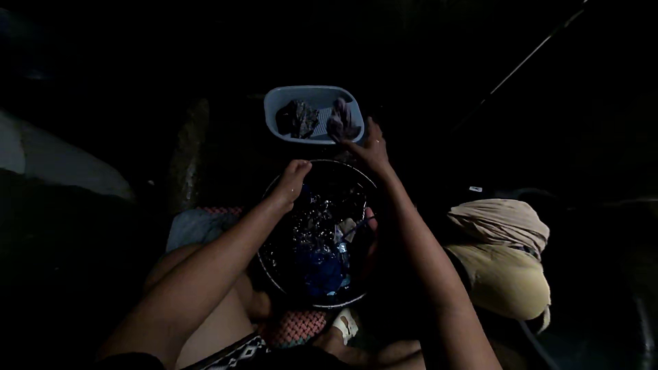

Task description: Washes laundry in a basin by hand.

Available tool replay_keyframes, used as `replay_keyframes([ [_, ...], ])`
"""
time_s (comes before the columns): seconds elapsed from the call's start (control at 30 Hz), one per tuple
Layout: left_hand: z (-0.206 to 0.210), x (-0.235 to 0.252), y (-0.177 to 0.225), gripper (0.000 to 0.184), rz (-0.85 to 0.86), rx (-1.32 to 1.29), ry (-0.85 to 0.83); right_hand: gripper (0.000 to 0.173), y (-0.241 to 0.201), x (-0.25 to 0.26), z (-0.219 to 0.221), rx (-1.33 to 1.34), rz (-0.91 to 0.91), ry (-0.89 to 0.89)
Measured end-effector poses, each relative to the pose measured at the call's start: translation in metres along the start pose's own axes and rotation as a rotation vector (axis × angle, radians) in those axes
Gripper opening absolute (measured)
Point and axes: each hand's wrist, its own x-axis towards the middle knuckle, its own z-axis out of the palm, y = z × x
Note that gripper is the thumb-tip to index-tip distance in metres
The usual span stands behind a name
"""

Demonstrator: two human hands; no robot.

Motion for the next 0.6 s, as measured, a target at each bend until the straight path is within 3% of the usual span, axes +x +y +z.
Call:
replay_keyframes([
  [0.07, -0.002, 0.001, -0.002, 0.048, 0.010, 0.027, -0.017, 0.057, 0.014, -0.020, 0.019, -0.131, -0.006, -0.151],
  [0.13, -0.004, 0.004, -0.006, 0.046, -0.001, 0.046, -0.030, 0.035, 0.049, -0.060, 0.058, -0.145, 0.008, -0.556],
  [0.2, -0.006, -0.002, 0.000, 0.045, -0.060, 0.062, -0.087, 0.037, 0.065, -0.113, 0.091, -0.264, 0.075, -0.946],
  [0.27, -0.007, 0.004, -0.003, 0.045, -0.058, 0.097, -0.152, 0.046, 0.045, -0.175, 0.129, -0.613, 0.364, -1.098],
  [0.3, -0.006, 0.013, -0.010, 0.043, -0.030, 0.137, -0.182, 0.048, 0.069, -0.206, 0.150, -0.655, 0.302, -1.050],
  [0.33, -0.005, 0.018, -0.013, 0.040, 0.000, 0.208, -0.215, 0.044, 0.123, -0.230, 0.168, -0.518, 0.048, -0.885],
  [0.4, -0.003, 0.012, -0.005, 0.032, 0.070, 0.458, -0.307, 0.037, 0.146, -0.232, 0.188, -0.315, 0.227, -0.774],
  [0.5, -0.001, 0.009, -0.022, 0.035, 0.230, 0.905, -0.509, 0.027, 0.096, -0.210, 0.136, 0.093, 0.324, -0.533],
  [0.6, 0.004, 0.000, -0.042, 0.051, 0.164, 1.180, -0.742, 0.016, 0.046, -0.202, 0.071, 0.242, 0.178, -0.413],
])
